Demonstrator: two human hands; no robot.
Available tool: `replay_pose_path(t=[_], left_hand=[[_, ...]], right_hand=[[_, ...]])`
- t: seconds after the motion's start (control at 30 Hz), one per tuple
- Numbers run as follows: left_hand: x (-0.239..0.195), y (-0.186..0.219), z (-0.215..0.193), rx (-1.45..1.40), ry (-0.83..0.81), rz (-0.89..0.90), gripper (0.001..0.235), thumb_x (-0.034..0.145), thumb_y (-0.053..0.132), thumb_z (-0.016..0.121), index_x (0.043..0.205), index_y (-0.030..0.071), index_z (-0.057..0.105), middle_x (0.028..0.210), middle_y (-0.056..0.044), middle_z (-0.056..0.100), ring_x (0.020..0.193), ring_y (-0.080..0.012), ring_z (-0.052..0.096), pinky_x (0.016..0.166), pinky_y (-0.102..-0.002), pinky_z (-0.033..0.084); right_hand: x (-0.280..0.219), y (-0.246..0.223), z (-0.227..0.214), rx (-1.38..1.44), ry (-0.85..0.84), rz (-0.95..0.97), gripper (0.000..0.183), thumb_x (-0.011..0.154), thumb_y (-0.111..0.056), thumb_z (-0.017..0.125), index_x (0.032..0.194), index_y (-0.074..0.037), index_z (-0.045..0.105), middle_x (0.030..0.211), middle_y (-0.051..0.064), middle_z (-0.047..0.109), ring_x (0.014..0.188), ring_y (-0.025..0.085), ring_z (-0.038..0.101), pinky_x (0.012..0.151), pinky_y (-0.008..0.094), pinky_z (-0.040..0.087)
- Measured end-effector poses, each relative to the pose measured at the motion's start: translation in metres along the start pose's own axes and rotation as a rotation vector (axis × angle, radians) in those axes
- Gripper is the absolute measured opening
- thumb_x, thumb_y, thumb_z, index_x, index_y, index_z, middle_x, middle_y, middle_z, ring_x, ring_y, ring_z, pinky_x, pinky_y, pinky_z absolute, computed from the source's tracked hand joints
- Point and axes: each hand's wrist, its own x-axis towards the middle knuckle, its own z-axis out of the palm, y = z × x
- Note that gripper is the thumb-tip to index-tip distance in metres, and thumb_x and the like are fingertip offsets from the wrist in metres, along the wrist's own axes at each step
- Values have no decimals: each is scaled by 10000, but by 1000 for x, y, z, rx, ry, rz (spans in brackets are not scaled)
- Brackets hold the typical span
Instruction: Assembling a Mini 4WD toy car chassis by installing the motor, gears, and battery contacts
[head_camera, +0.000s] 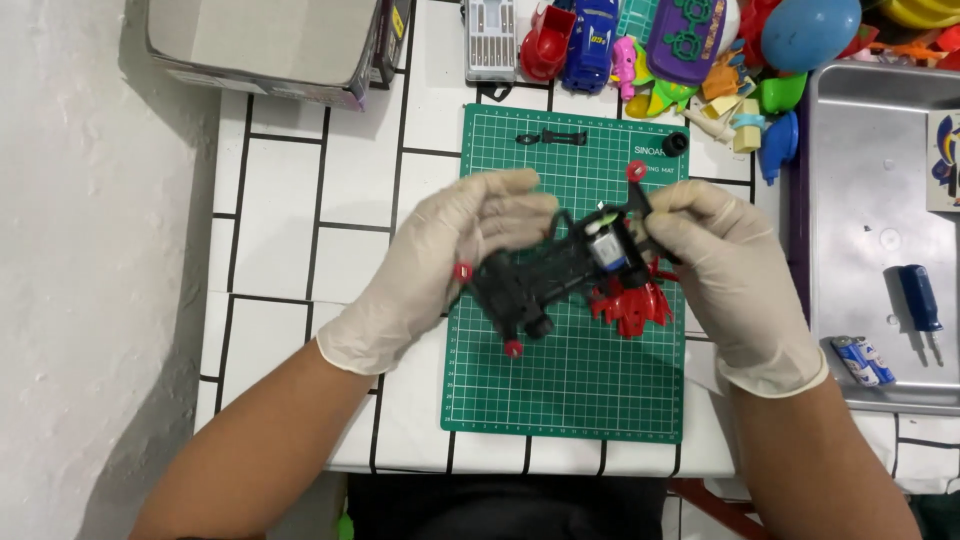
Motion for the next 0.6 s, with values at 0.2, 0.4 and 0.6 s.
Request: replay_pose_path(t=[0.2, 0.4, 0.6], left_hand=[[11, -16, -19, -334, -129, 221, 418, 1055, -20, 313, 1438, -138, 434, 1388, -288, 566, 1197, -316, 637, 1050, -426, 579], [-8, -28, 2, 176, -209, 234, 467, 962, 448, 719, 1318, 166, 610, 1320, -33, 681, 1285, -225, 629, 1177, -462, 470], [-12, -31, 18, 40, -163, 434, 705, 1042, 470, 627, 1543, 42, 377, 1551, -193, 512, 1466, -406, 530, 1282, -556, 447]], right_hand=[[2, -14, 6, 409, -39, 4, 103, 991, 5, 601, 1054, -8, 681, 1018, 86, 737, 872, 154, 734, 734, 196, 629], [-1, 8, 22, 654, -298, 96, 23, 991, 21, 636, 981, 8, 653, 1034, 181, 744, 904, 259, 752, 883, 310, 635], [-10, 14, 48, 402, -247, 284, 153, 961, -47, 660, 1093, 31, 672, 1078, 179, 750, 964, 271, 740, 902, 354, 618]])
